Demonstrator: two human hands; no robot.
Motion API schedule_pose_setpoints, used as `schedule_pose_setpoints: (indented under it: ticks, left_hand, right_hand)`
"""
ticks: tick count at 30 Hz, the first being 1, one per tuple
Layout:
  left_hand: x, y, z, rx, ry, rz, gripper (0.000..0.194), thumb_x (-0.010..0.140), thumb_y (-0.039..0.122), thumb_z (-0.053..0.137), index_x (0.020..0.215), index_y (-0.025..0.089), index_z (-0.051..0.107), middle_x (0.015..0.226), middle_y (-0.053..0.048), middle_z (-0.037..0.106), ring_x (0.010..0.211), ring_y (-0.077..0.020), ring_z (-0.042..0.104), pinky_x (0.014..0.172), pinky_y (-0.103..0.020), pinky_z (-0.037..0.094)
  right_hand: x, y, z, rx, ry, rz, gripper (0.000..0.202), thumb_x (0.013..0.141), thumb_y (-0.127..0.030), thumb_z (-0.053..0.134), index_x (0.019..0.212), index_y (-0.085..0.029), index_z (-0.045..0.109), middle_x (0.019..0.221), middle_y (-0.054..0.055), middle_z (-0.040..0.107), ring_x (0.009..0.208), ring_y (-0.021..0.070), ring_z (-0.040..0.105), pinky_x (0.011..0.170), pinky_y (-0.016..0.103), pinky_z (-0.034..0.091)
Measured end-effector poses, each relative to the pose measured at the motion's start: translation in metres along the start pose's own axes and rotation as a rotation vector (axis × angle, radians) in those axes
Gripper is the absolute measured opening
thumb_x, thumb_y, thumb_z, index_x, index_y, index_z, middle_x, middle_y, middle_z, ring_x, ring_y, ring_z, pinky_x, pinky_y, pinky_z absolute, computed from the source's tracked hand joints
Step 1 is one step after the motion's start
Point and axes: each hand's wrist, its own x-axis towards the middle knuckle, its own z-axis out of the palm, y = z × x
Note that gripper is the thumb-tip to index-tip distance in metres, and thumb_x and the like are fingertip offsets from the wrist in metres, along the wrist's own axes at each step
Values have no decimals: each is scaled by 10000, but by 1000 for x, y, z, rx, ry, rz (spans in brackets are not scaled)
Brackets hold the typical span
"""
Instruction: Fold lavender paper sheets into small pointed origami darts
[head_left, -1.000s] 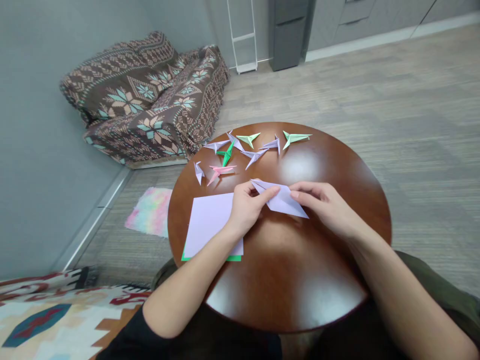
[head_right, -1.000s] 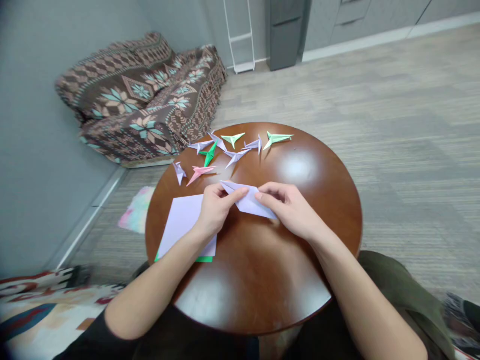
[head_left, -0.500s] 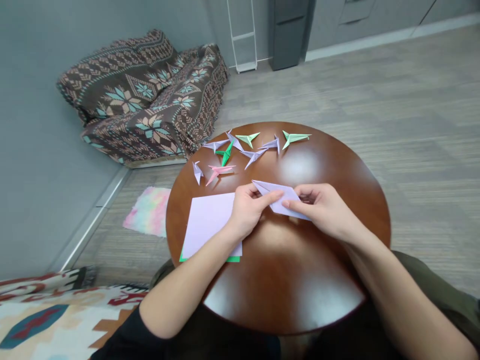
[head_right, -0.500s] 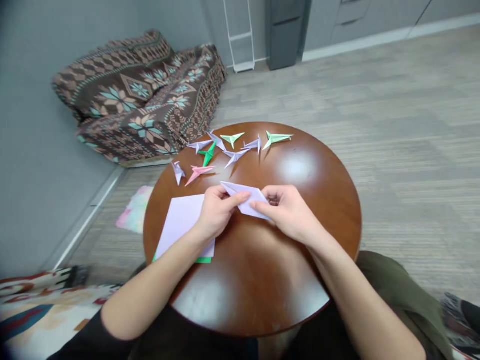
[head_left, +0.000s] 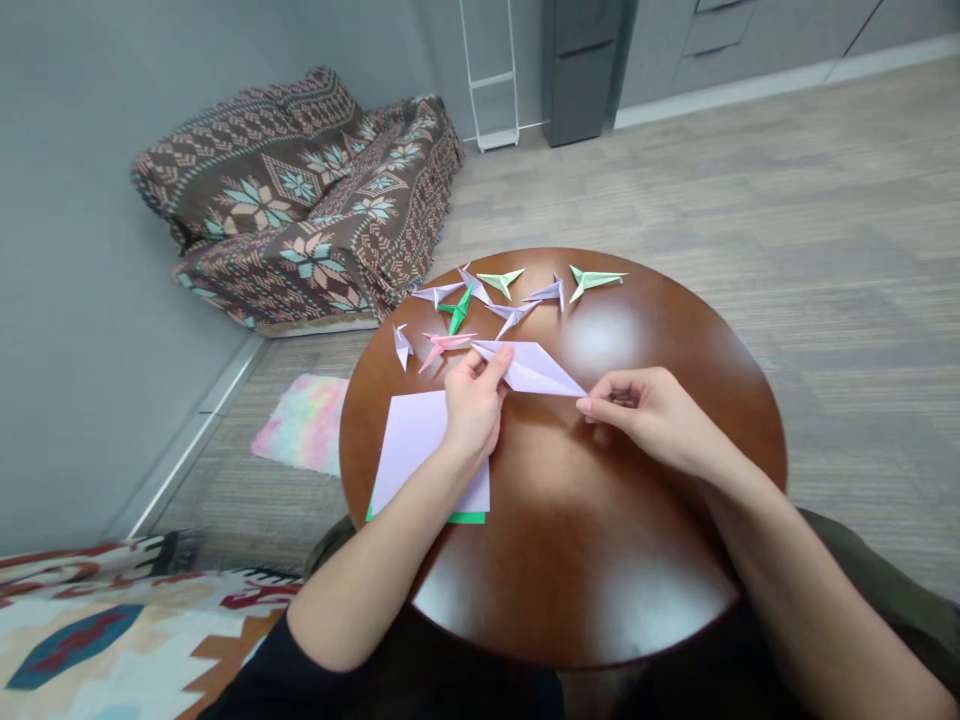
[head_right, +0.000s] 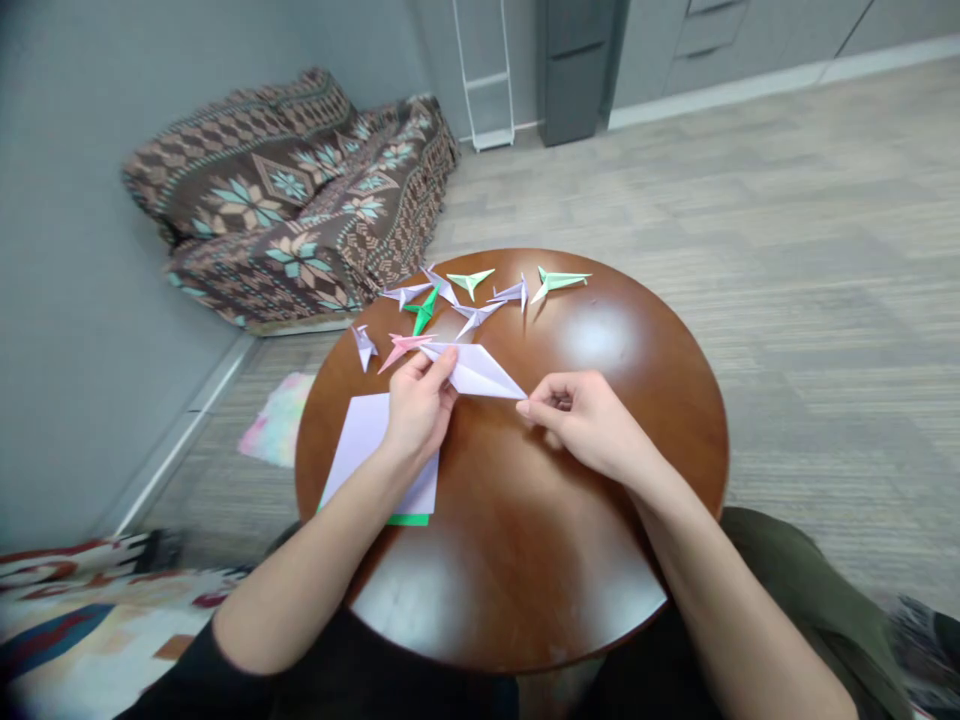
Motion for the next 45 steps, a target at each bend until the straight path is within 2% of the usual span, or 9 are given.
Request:
schedule_pose_setpoints:
  ticks: [3,6,8,10,16,22,27,40,45]
  left_hand:
    - [1,0,-3,87,-30,-24,339,703,427,879,816,174,685,758,0,696,690,-141,655,686,-263,532]
    - [-6,0,-1,269,-226,-102,357,742,462,848,835,154,693,736,-7,686,667,-142,628,639,-252,505]
    - [-12,0,2,354,-356,-62,348,777,461,823,827,141,696,759,-13,692,681,-134,617,650,-241,489]
    - [-16,1,5,384,-405,-49,349,781,460,822,802,140,684,742,-7,681,660,-126,601,626,-230,465]
    - [-18,5,8,408,-392,-34,340,755,437,848,759,145,673,708,6,674,627,-112,587,624,-223,462]
    - [-19,5,8,370,-417,-75,302,764,425,840,800,146,732,775,-30,733,693,-146,647,718,-257,507]
    - [-22,5,9,384,-475,-88,283,757,406,844,773,142,743,737,-29,724,671,-146,637,688,-256,495]
    - [-17,2,7,296,-236,-32,230,745,345,836,719,159,704,676,11,689,615,-123,586,629,-234,477]
    - [-20,3,10,308,-315,-61,264,733,378,848,734,156,705,688,4,688,620,-126,593,622,-233,475]
  right_hand:
    - [2,2,0,-34,104,-27,332,902,-459,671,732,-174,679,665,57,699,582,169,594,555,287,433]
    - [4,2,1,-15,220,-86,307,943,-455,625,843,-174,696,795,77,734,724,203,654,634,299,479]
    - [4,0,4,14,149,-127,287,946,-451,632,890,-178,701,845,70,735,777,206,659,681,301,490]
    - [2,-3,7,8,50,-156,295,950,-455,632,874,-178,704,837,60,719,768,199,642,681,298,480]
    - [-2,-5,9,-10,-12,-129,278,947,-429,638,861,-174,707,830,59,715,722,191,620,640,296,462]
    - [0,-2,8,31,91,-119,190,876,-355,704,797,-182,694,729,37,694,646,179,597,575,277,443]
    - [-1,-2,11,91,61,-113,200,875,-367,713,793,-187,685,693,27,674,614,169,575,548,269,420]
    - [-1,-3,7,8,146,-78,133,848,-260,638,751,-174,665,727,40,676,647,170,588,597,280,439]
    - [0,-3,12,87,146,-113,211,900,-382,670,880,-173,693,809,45,708,741,193,635,696,300,483]
